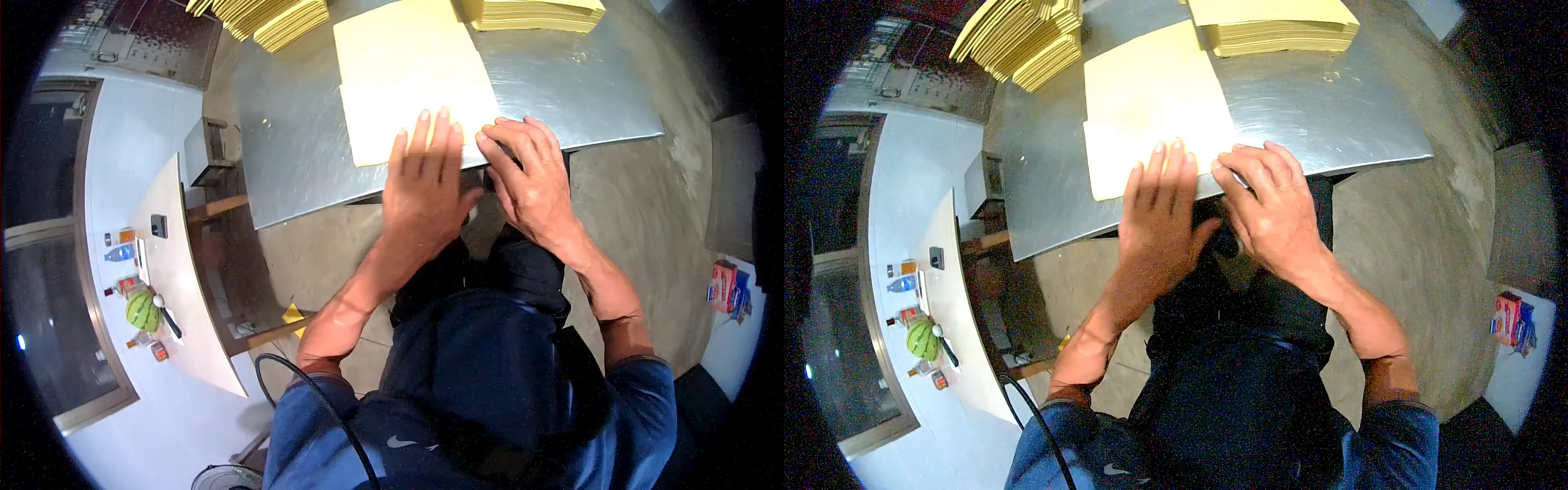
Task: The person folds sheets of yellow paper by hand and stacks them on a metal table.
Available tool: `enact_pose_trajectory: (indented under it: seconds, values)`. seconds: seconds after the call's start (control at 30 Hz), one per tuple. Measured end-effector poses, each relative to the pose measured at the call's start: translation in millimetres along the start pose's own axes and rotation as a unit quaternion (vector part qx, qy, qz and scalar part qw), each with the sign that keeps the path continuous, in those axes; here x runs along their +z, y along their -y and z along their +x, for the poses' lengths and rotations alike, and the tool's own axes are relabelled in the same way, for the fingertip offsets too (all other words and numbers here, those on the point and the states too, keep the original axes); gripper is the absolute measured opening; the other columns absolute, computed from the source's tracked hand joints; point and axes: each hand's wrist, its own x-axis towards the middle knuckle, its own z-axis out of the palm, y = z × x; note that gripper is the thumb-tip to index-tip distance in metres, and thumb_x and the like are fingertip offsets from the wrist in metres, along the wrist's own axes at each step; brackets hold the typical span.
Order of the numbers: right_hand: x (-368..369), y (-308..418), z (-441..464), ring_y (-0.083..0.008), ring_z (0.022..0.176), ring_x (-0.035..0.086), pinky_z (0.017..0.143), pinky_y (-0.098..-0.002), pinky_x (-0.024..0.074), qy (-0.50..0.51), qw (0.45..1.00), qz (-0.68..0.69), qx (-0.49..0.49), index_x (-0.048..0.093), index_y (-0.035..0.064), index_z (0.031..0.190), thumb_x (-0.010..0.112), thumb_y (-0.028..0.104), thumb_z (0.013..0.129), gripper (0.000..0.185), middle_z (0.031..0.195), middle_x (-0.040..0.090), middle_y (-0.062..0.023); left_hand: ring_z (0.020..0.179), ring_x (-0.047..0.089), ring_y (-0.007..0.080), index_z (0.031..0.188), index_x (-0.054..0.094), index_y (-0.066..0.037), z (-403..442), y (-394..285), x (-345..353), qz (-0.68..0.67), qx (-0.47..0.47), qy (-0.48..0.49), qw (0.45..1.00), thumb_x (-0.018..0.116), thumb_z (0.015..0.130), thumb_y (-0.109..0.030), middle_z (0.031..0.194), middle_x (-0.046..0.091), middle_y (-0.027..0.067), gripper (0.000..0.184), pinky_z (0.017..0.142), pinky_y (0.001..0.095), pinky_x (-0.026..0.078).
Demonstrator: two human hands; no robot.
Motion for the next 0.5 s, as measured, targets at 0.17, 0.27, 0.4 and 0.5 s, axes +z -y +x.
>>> enact_pose_trajectory:
  seconds: [0.17,0.27,0.4,0.5]
  values:
    - [0.3,-1.7,0.1,-0.0327,0.129,0.063,0.116,-0.0554,0.0478,-0.008,1.000,-0.009,-0.016,0.072,0.0032,0.131,0.080,0.002,0.082,0.049,0.136,0.066,-0.0111,0.162,0.035,0.0432,0.164,0.038,0.006,-45.3,42.1,-13.7,0.054,-0.074,0.012,0.996,0.090,0.086,-0.022,0.172,0.038,0.0271,0.098,0.132,0.0573,0.028]
    - [2.0,-3.1,-1.2,-0.0353,0.129,0.063,0.114,-0.0547,0.0492,-0.012,1.000,-0.002,-0.027,0.071,0.0024,0.131,0.081,0.000,0.081,0.051,0.136,0.067,-0.0134,0.162,0.035,0.0421,0.165,0.037,0.005,-58.6,52.1,-17.9,0.069,-0.084,0.016,0.994,0.089,0.085,-0.018,0.174,0.037,0.0263,0.097,0.132,0.0575,0.027]
    - [3.7,-7.1,-0.5,-0.0384,0.128,0.064,0.110,-0.0551,0.0508,-0.017,0.999,0.027,-0.029,0.070,0.0015,0.131,0.081,0.000,0.081,0.051,0.136,0.066,-0.0164,0.162,0.036,0.0413,0.165,0.038,0.004,-60.5,50.9,-15.3,0.065,-0.085,-0.002,0.994,0.086,0.087,-0.013,0.173,0.038,0.0252,0.092,0.132,0.0572,0.028]
    - [-4.3,-2.3,-5.9,-0.0394,0.123,0.065,0.106,-0.0542,0.0518,-0.015,0.999,0.030,-0.038,0.070,0.0015,0.133,0.082,0.001,0.080,0.054,0.136,0.066,-0.0172,0.160,0.040,0.0402,0.162,0.044,0.004,-65.4,46.6,-18.0,0.068,-0.084,-0.007,0.994,0.083,0.089,-0.009,0.171,0.043,0.0242,0.084,0.131,0.0570,0.030]
